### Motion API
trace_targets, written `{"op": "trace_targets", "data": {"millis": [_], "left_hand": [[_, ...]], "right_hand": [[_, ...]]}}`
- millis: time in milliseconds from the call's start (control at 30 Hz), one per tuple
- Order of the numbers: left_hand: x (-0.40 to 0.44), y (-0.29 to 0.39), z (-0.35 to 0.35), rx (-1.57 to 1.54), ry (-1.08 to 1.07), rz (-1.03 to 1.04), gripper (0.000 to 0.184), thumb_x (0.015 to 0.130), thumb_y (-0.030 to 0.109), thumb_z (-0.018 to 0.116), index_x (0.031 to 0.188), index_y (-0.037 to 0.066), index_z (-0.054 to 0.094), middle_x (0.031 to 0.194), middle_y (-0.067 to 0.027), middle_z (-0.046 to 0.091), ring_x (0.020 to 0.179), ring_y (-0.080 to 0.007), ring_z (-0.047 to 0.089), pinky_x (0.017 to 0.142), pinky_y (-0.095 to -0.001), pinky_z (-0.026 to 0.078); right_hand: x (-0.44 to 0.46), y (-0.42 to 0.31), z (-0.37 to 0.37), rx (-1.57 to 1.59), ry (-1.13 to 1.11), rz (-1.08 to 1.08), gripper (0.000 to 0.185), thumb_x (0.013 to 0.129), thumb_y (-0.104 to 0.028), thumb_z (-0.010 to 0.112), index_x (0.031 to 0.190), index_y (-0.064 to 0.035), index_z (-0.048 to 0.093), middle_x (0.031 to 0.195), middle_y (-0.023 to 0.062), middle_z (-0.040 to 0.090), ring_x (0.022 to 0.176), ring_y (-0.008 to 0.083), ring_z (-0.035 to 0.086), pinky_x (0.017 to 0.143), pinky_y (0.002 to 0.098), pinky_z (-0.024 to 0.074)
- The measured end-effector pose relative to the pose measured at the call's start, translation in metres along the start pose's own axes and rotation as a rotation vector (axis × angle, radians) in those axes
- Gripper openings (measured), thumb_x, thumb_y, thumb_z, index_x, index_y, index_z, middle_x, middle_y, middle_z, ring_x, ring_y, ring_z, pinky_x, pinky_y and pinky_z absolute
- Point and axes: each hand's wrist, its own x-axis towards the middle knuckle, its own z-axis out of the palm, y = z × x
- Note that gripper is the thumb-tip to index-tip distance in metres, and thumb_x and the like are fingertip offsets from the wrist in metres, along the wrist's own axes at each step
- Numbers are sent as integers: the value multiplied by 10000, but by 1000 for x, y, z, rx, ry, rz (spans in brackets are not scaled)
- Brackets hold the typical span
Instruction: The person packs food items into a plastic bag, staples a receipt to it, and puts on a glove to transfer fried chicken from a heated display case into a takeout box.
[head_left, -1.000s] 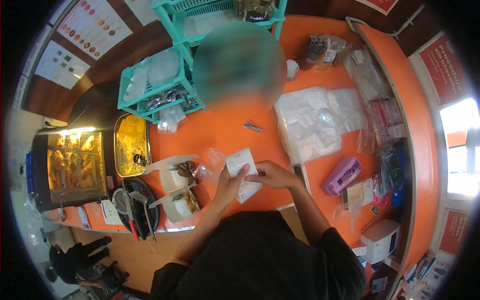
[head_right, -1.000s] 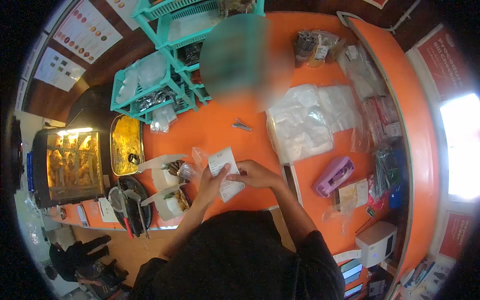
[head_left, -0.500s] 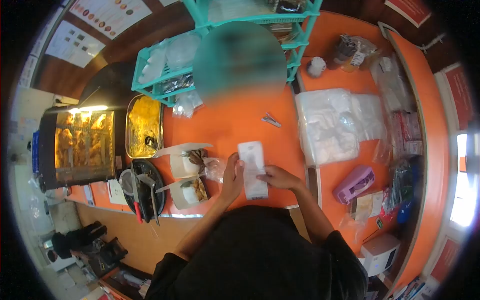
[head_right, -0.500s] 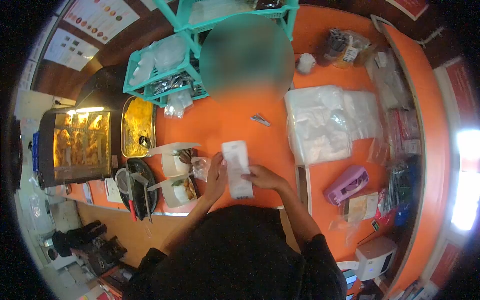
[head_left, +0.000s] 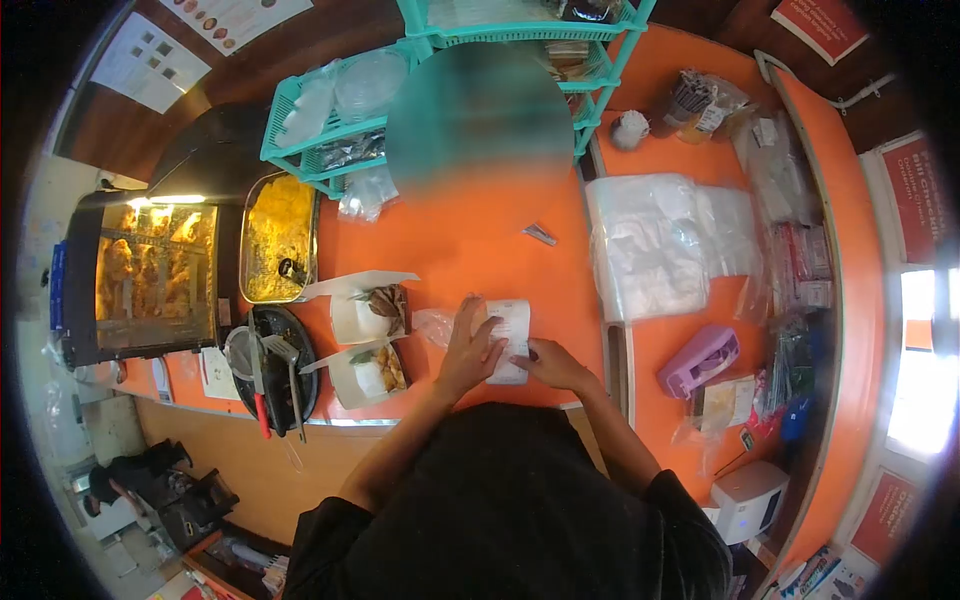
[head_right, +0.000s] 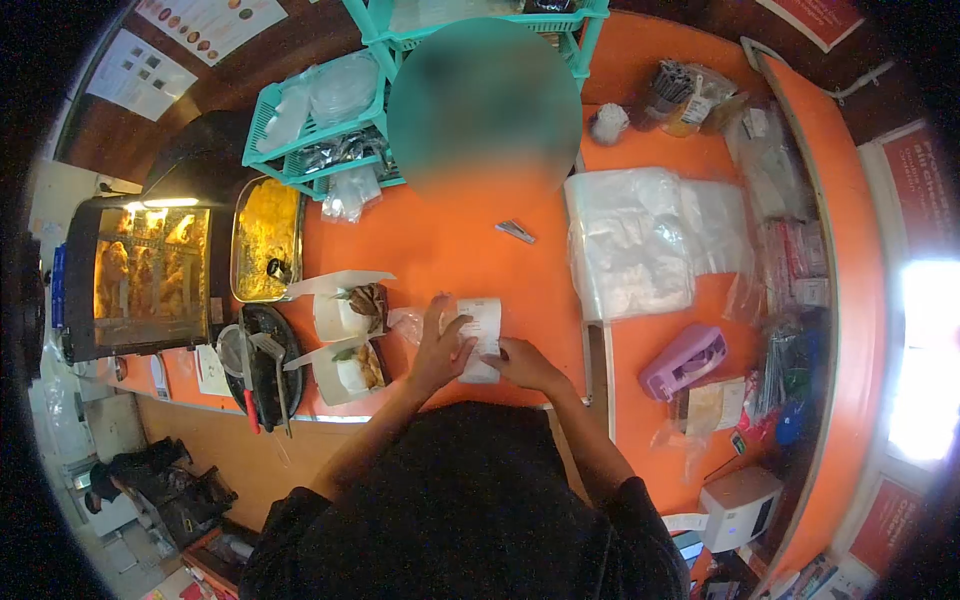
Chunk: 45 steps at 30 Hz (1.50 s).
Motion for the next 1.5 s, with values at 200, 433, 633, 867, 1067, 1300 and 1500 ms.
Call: {"op": "trace_targets", "data": {"millis": [200,433,633,867,1067,1300,1500], "left_hand": [[0,-3,5,-115,14,-45,421,819,57,691,1224,49,576,1405,-241,427,1361,-469,369,1113,-570,324],[-3,-6,2,0,-67,59,407,795,95,722,1177,42,592,1300,-177,520,1314,-430,433,1076,-630,322],[-4,-10,3,-125,-53,-6,484,744,212,806,1154,51,605,1156,-171,530,1219,-410,481,1073,-614,325],[5,7,-5,-35,-72,17,592,730,295,832,1227,77,596,1233,-164,516,1273,-412,433,1065,-596,350],[-3,-5,7,46,-37,25,443,796,214,782,1182,54,634,1286,-143,530,1288,-404,452,1071,-593,358],[-9,-8,12,68,-45,38,397,797,132,764,1173,64,654,1235,-125,569,1267,-380,476,1077,-593,348],[-4,-5,9,118,-83,75,444,809,103,736,1237,148,628,1220,-149,554,1251,-404,473,1070,-605,354]], "right_hand": [[0,13,-13,-54,-16,-29,355,951,-319,618,955,35,649,868,203,685,802,321,665,749,416,502],[7,19,-20,-194,-227,-99,382,956,-340,584,952,41,615,878,232,660,826,367,651,752,447,486],[6,31,-12,-180,-247,-66,378,963,-325,582,1037,43,628,982,231,667,911,372,652,821,434,494],[13,41,-11,-273,-246,-67,374,915,-332,607,870,36,649,828,231,655,792,366,643,737,456,487],[13,25,-62,-354,-377,34,342,893,-320,629,971,9,681,974,198,688,907,327,671,803,412,509],[81,24,-240,272,940,48,236,860,-214,710,1018,-42,675,976,136,707,965,247,669,898,369,500],[147,40,-342,523,1073,121,305,860,-288,668,1030,-34,670,921,133,717,752,276,697,734,397,552]]}}
